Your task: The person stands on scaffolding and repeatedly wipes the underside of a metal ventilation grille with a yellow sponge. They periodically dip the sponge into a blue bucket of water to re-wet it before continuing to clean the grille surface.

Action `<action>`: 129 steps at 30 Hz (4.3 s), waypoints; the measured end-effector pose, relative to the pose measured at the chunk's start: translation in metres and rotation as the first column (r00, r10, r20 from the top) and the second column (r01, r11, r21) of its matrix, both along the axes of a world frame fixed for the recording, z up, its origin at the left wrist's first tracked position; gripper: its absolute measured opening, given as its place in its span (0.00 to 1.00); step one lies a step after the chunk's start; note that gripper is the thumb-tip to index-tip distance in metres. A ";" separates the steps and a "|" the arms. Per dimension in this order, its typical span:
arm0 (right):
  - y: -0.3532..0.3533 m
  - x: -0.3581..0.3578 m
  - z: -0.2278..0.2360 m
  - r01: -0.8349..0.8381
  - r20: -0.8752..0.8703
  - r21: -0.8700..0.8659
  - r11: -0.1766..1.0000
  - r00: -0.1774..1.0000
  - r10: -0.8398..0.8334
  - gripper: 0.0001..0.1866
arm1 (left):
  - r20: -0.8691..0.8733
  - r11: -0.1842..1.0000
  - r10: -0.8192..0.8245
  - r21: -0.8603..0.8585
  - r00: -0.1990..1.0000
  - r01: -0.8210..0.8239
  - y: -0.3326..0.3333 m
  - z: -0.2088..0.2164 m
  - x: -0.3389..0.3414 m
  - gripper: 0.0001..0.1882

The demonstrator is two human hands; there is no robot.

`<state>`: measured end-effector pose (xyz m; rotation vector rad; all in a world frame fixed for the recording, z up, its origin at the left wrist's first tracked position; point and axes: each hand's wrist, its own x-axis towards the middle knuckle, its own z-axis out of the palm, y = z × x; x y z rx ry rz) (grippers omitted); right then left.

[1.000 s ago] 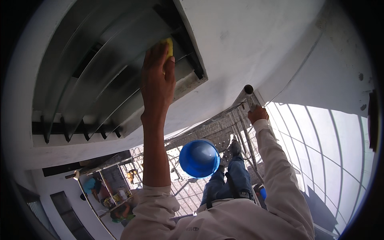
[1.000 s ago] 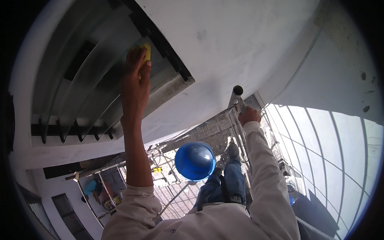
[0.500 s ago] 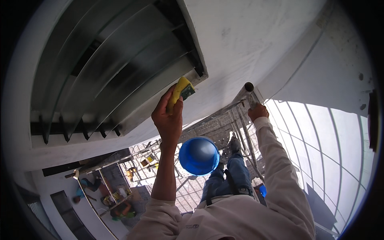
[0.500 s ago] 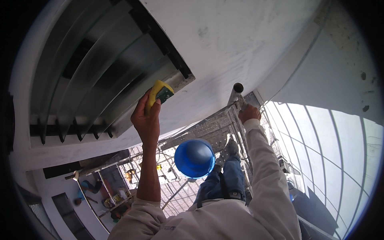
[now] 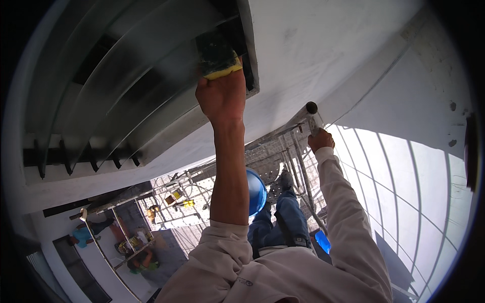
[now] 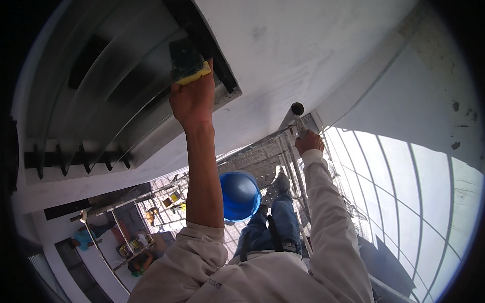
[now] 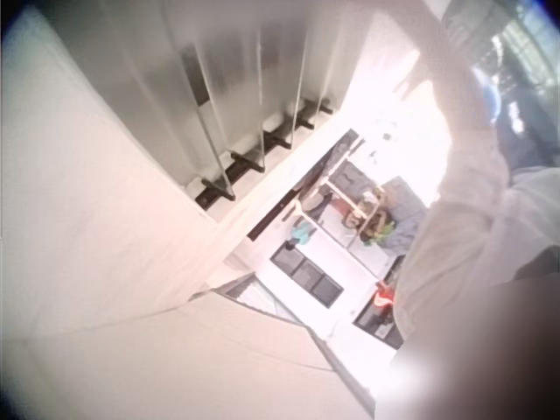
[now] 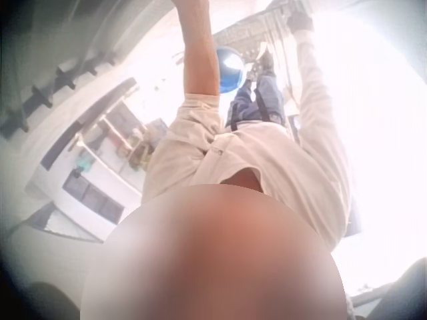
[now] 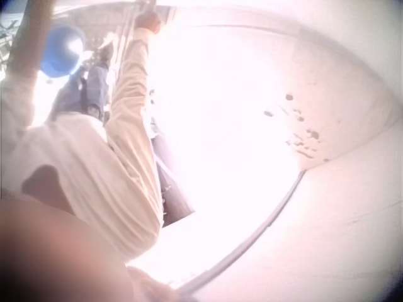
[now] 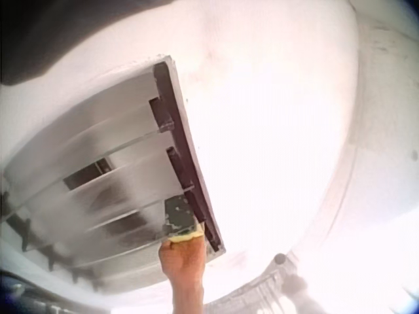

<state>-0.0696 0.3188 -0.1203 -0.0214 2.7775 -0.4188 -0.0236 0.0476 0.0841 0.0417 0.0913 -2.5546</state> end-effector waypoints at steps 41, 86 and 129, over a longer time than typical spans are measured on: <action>0.005 -0.005 -0.015 -0.082 -0.150 0.063 0.995 0.984 0.091 0.17 | 0.038 0.743 0.642 -0.277 0.766 -0.609 -0.106 -0.011 0.262 0.21; 0.004 -0.005 -0.008 -0.084 -0.065 -0.033 0.996 0.995 0.081 0.18 | -0.559 -0.561 0.787 -0.472 0.261 0.680 -0.133 0.128 0.142 0.15; 0.007 -0.010 -0.018 -0.103 -0.088 -0.011 0.995 0.991 0.102 0.18 | -0.430 0.812 0.267 -0.382 0.862 -0.442 -0.206 0.071 0.185 0.16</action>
